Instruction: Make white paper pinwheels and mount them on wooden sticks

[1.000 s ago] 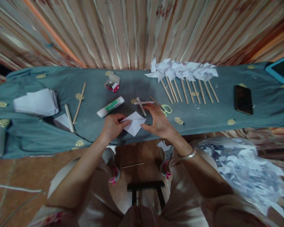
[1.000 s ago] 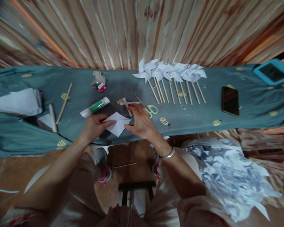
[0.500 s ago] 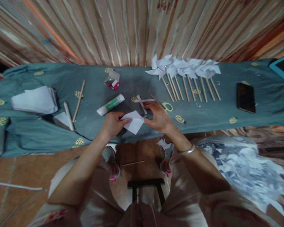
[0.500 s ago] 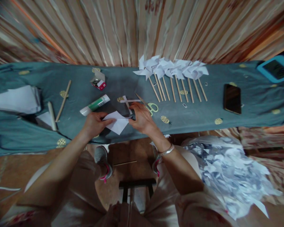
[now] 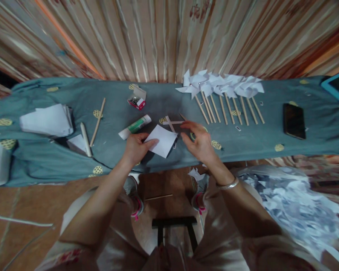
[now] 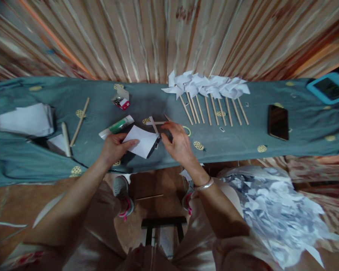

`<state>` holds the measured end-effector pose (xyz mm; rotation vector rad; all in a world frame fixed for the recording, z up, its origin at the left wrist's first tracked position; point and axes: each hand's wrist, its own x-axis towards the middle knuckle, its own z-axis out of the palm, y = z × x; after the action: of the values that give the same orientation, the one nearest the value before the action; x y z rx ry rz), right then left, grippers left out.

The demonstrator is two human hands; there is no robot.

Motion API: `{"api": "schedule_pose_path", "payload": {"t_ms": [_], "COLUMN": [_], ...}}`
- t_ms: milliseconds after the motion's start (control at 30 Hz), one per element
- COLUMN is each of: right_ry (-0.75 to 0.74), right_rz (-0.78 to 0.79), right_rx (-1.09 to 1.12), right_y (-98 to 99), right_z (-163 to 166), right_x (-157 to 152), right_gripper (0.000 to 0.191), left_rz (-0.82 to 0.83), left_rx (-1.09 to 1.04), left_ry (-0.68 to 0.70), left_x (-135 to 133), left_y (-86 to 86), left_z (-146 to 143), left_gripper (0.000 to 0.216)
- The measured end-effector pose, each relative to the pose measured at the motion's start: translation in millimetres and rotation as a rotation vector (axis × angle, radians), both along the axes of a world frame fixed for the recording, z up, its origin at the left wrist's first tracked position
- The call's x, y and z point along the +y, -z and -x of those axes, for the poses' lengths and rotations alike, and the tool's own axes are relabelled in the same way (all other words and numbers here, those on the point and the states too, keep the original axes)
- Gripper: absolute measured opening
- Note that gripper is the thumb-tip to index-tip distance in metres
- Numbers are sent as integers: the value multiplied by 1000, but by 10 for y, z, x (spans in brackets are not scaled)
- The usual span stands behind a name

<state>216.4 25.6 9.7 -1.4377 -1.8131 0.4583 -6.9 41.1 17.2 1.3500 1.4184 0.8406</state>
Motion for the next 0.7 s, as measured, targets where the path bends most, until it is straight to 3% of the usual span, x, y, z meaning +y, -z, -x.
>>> {"api": "schedule_pose_path", "payload": {"t_ms": [167,300,533,700], "right_ry": [-97,-161,-93,-53], "right_rz": [190,360,467,471], "right_rx": [178,263,552,671], "right_y": [-47,11,25,-25], "right_z": [39,53,-68,-133], "right_x": [0,38,115,155], "right_gripper": [36,35,40,37], "left_rz": [79,77,90,117], "left_rx": [-146,-167,-200,-283], "left_ry": [21,39,20,-83], "left_x": [-31,-30,43,105], "left_y": [-2,3,-65,-116], "left_z": [-83,-117,-76,-39], "left_gripper": [25,28,37,30]}}
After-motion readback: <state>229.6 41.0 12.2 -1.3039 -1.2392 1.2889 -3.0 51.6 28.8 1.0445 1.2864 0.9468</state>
